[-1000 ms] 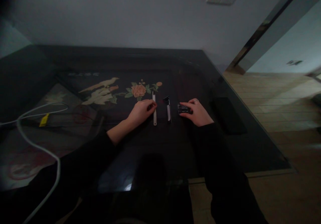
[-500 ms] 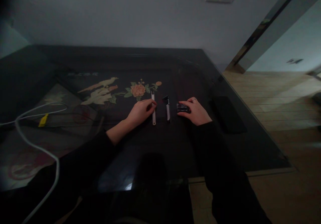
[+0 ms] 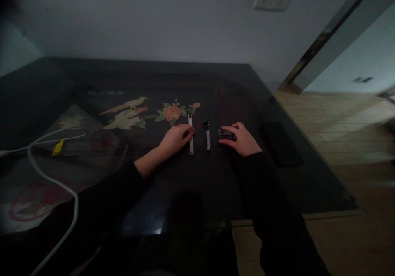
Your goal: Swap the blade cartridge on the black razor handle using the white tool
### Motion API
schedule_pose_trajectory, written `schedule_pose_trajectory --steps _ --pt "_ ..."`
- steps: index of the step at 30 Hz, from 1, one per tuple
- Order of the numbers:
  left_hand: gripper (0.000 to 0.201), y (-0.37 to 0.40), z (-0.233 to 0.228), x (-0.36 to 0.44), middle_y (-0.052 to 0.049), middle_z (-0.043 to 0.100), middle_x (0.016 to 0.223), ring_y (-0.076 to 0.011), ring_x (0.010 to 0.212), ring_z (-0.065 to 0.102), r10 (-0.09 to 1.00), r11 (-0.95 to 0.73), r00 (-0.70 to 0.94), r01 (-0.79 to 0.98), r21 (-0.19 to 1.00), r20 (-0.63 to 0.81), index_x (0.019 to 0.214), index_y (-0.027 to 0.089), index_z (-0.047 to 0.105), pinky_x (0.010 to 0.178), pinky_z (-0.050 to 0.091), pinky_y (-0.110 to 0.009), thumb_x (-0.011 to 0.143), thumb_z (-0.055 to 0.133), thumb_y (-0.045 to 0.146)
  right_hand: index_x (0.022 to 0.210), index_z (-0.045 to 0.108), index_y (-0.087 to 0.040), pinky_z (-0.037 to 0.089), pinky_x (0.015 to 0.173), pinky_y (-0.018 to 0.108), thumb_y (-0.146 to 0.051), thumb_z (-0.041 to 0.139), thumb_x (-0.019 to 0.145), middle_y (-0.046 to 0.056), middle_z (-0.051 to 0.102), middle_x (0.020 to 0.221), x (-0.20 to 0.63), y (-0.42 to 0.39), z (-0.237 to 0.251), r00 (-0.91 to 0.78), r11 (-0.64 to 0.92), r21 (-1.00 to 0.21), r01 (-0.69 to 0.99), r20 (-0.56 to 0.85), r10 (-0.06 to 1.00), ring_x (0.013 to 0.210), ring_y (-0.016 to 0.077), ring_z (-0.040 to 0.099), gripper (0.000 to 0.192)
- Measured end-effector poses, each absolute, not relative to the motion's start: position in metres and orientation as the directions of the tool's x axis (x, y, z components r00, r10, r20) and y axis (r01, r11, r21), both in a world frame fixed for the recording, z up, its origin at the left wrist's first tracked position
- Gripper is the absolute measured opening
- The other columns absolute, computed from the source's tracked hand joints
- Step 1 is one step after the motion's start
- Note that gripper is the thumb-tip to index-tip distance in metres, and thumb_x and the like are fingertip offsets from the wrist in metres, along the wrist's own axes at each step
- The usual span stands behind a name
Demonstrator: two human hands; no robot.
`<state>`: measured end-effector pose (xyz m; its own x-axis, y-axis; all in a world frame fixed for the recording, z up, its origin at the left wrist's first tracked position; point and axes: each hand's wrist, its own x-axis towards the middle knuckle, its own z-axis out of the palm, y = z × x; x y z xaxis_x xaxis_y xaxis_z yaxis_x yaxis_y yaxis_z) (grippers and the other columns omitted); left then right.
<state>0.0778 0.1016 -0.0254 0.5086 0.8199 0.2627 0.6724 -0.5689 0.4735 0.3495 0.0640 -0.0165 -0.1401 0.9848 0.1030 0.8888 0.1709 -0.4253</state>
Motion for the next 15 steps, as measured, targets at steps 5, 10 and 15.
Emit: schedule_pose_trajectory --steps 5,10,15 --pt "0.017 0.1039 -0.0275 0.0782 -0.007 0.07 0.093 -0.0192 0.083 0.065 0.821 -0.567 0.503 0.66 0.493 0.271 0.097 0.019 0.067 0.076 0.05 -0.031 0.091 0.051 0.02 0.123 0.067 -0.022 0.053 0.079 0.041 -0.045 0.068 0.08 0.008 0.053 0.105 0.3461 0.0631 -0.014 -0.111 0.158 -0.461 0.873 0.127 0.986 0.069 0.0177 0.055 0.049" --pt "0.017 0.1036 -0.0268 0.0781 -0.007 0.069 0.091 -0.0196 0.081 0.064 0.825 -0.557 0.493 0.627 0.545 0.275 0.096 0.019 0.068 0.075 0.05 -0.031 0.09 0.052 0.018 0.112 0.072 -0.02 0.05 0.074 0.039 -0.048 0.065 0.08 0.006 0.056 0.09 0.3435 0.064 -0.0135 -0.005 0.124 -0.565 0.815 0.207 0.978 0.065 0.0178 0.053 0.043" --pt "0.017 0.1027 -0.0195 0.0761 -0.005 0.068 0.086 -0.019 0.079 0.063 0.847 -0.512 0.448 0.544 0.665 0.286 0.094 0.019 0.069 0.077 0.049 -0.032 0.087 0.054 0.015 0.102 0.072 -0.015 0.049 0.072 0.04 -0.053 0.059 0.083 0.007 0.061 0.08 0.3439 0.0651 -0.0092 0.148 0.09 -0.649 0.756 0.302 0.942 0.068 0.0208 0.056 0.045"
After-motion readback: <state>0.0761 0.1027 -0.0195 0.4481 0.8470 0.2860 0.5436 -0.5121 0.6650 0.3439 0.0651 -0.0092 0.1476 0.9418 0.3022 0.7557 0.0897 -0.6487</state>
